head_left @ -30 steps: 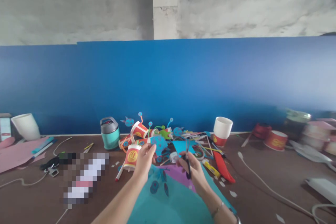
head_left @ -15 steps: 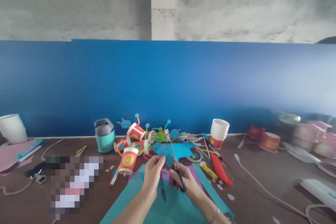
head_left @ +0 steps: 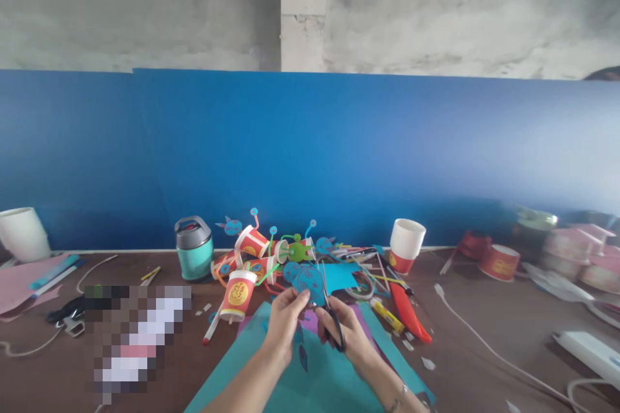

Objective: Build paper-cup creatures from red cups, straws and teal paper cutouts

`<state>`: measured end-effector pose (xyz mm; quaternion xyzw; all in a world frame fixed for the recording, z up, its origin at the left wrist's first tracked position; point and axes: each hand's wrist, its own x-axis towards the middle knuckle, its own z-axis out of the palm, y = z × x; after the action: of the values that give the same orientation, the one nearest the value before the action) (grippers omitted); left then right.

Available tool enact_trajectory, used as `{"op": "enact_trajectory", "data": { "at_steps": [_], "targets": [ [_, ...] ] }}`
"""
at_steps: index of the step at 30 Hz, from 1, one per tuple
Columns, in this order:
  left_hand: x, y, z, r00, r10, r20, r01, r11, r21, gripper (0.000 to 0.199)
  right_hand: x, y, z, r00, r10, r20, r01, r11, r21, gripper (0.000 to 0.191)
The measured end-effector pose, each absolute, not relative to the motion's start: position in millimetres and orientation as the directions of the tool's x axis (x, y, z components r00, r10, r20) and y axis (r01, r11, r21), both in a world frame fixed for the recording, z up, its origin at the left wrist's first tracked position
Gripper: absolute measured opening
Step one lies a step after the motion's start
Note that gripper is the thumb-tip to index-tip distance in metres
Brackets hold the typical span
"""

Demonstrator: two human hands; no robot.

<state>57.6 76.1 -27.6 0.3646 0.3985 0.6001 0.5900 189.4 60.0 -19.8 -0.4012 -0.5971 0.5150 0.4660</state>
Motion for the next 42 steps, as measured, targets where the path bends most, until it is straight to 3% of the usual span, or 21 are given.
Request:
{"op": "enact_trajectory", "data": {
  "at_steps": [16, 29, 42],
  "targets": [
    [58, 76, -28, -0.026, 1.0, 0.005, -0.384, -0.014, 0.923, 0.04, 187, 58, -19, -0.194, 0.968, 0.16, -0.026, 0.158, -0.987, 0.048],
    [51, 77, -23, 0.001, 1.0, 0.03, -0.253, -0.028, 0.967, 0.038, 188, 57, -12, -0.173, 0.975, 0.14, -0.034, 0.137, -0.99, 0.05],
    [44, 76, -10, 0.033, 0.998, 0.055, -0.194, -0.048, 0.98, 0.035, 194, 66, -24, -0.219, 0.962, 0.166, -0.016, 0.167, -0.986, 0.052]
  ]
}}
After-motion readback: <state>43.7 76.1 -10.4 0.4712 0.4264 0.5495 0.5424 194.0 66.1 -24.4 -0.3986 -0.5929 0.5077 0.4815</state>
